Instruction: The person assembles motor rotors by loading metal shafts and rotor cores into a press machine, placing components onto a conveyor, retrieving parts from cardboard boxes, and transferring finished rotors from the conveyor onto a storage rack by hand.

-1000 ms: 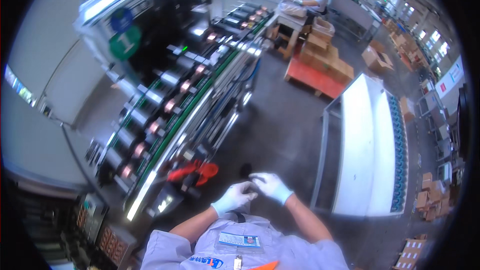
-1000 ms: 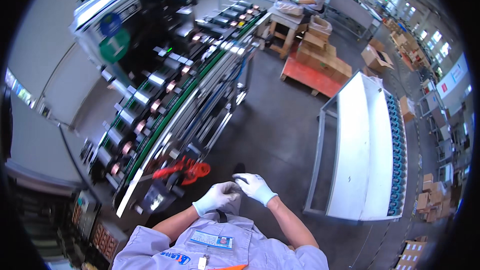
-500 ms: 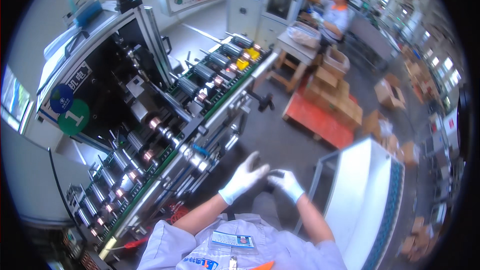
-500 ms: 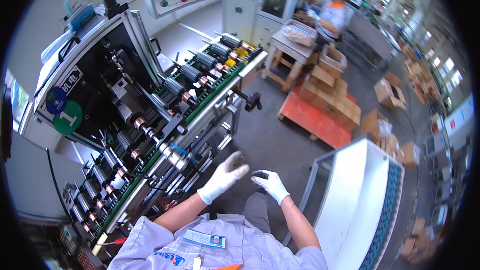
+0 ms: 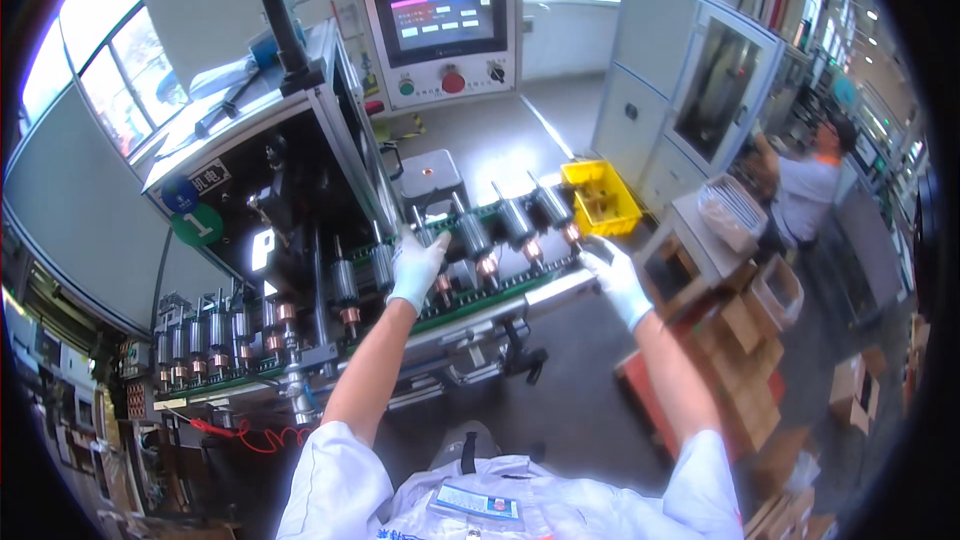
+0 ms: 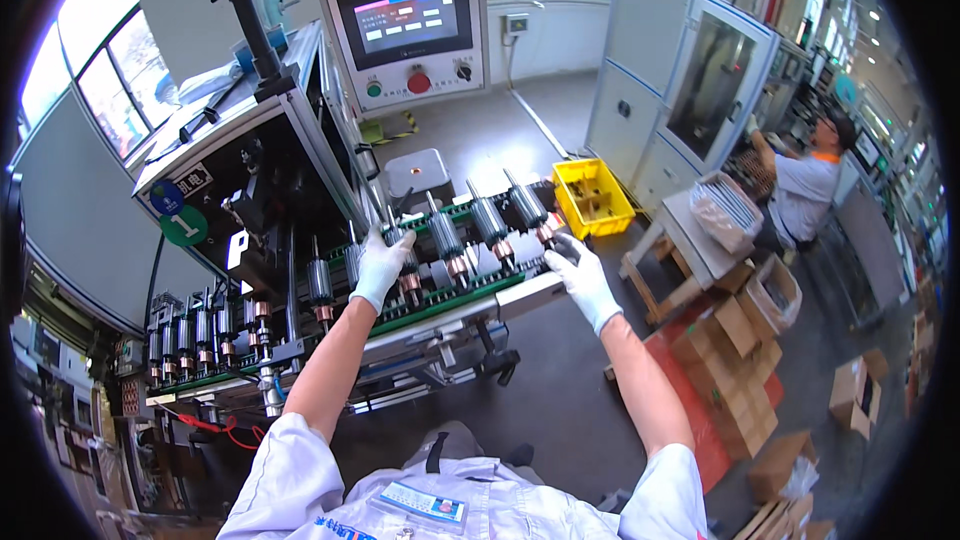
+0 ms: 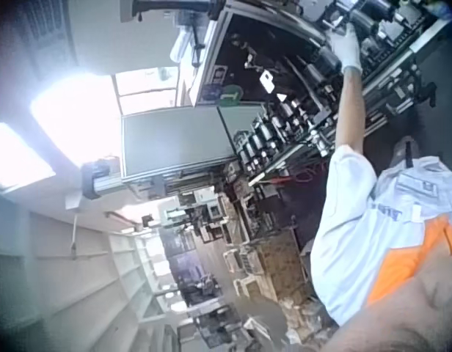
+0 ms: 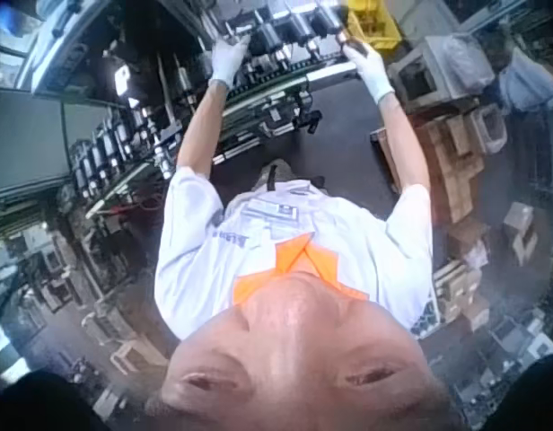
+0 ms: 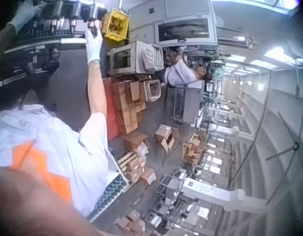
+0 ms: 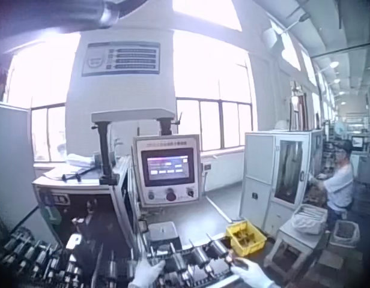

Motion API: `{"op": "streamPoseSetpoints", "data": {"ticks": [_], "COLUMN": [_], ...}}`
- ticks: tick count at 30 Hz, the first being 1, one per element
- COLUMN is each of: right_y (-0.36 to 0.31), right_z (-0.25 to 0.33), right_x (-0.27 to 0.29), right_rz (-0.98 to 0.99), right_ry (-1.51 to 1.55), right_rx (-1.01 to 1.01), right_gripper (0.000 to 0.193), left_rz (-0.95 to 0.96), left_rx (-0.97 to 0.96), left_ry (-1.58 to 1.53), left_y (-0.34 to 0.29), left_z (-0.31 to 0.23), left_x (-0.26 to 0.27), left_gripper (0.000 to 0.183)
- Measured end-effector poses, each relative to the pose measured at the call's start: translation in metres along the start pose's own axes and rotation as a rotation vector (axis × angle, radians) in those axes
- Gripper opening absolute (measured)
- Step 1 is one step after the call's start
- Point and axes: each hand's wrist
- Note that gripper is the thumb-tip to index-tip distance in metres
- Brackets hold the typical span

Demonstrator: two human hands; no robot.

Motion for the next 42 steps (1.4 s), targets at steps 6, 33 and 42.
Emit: {"op": "streamPoseSetpoints", "data": {"ticks": [6,33,42], "right_y": [0.145,0.174,0.108], "right_z": [-0.024,0.012,0.062], "right_x": [0.021,-0.050,-0.049], "right_rz": [0.173,0.685,1.167], "right_ry": [-0.269,0.396,0.448], "right_rx": [-0.146,-0.341,-0.196], "right_gripper": [0.082,0.032,0.085], "left_rz": [0.161,0.439,-0.102], "left_rx": [0.283,0.243,0.188], "left_ry": [-0.340,-1.115,-1.036], "left_y": [0.052,0.021,-0.136], "left_z": [0.061,-0.069,-0.119], "left_x": [-0.027,-0.051,-0.037], "left_gripper": [0.066,0.041,0.052]}}
Point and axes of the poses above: each hand's wrist, its own y-axis towards the middle knuckle, its own x-axis out of the back of the hand, z = x × y, and after that the axes turned 7 degrees about z, right-handed
